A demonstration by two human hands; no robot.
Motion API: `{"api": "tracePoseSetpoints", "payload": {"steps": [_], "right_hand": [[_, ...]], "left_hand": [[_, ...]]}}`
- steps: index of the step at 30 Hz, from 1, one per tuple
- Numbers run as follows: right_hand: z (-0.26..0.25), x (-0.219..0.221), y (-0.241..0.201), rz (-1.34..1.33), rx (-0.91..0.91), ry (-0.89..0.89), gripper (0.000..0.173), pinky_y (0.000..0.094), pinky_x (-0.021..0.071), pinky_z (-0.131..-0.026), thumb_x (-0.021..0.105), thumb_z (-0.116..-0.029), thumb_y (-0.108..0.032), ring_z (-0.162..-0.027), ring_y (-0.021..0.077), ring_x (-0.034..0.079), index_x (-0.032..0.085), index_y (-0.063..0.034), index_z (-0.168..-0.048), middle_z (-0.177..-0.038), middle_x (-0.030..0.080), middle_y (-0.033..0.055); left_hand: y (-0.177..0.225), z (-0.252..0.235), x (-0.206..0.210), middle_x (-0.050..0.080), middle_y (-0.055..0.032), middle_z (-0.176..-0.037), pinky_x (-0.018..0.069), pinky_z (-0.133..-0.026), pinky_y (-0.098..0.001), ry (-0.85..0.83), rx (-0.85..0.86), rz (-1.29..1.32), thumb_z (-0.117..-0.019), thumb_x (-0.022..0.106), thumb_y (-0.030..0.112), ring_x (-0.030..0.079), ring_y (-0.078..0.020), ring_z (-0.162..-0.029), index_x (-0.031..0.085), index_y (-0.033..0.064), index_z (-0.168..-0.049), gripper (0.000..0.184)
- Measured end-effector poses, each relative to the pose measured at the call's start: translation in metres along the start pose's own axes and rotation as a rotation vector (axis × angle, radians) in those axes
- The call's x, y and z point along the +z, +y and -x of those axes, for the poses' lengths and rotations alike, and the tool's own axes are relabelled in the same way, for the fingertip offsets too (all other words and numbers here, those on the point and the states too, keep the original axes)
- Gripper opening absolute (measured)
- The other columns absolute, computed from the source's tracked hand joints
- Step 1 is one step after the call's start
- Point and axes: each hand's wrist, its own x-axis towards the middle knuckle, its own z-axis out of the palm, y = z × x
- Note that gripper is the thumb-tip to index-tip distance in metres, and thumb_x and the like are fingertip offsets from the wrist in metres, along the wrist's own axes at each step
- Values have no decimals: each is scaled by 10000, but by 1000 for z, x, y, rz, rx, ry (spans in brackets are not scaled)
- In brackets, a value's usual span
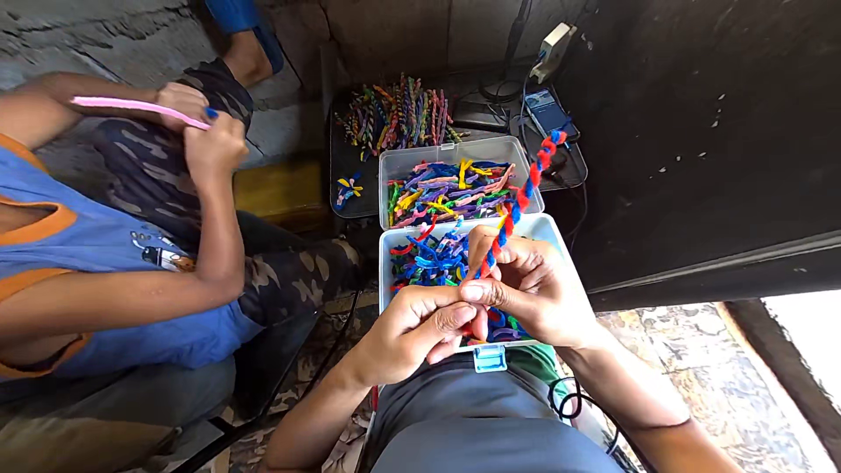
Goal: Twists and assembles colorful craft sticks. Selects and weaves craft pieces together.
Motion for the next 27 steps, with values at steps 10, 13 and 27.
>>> {"api": "tracePoseSetpoints", "payload": {"steps": [10,13,27], "right_hand": [[-6,-12,7,-251,39,-159,140,136,538,-709,649,-1003,-206,-820,-38,615,660,-126,-889,-926,634,-78],[-9,-15,6,-296,-24,-241,102,145,557,-782,682,-989,-196,-924,-25,633,715,-101,-967,-995,658,-72],[2,3,2,-52,54,150,223,124,511,-647,695,-905,-51,-723,-25,571,559,-148,-758,-796,570,-74]], "left_hand": [[3,-3,7,550,137,-753,400,-547,-47,17,32,-15,-1113,422,227,488,127,-627,626,89,-956,292],[7,-7,5,618,160,-766,409,-513,-57,-132,-112,505,-1089,487,257,531,117,-608,691,127,-1003,256],[-12,-8,20,633,-55,-723,509,-653,-105,285,249,-755,-1066,511,112,595,15,-661,642,-84,-908,284]]}}
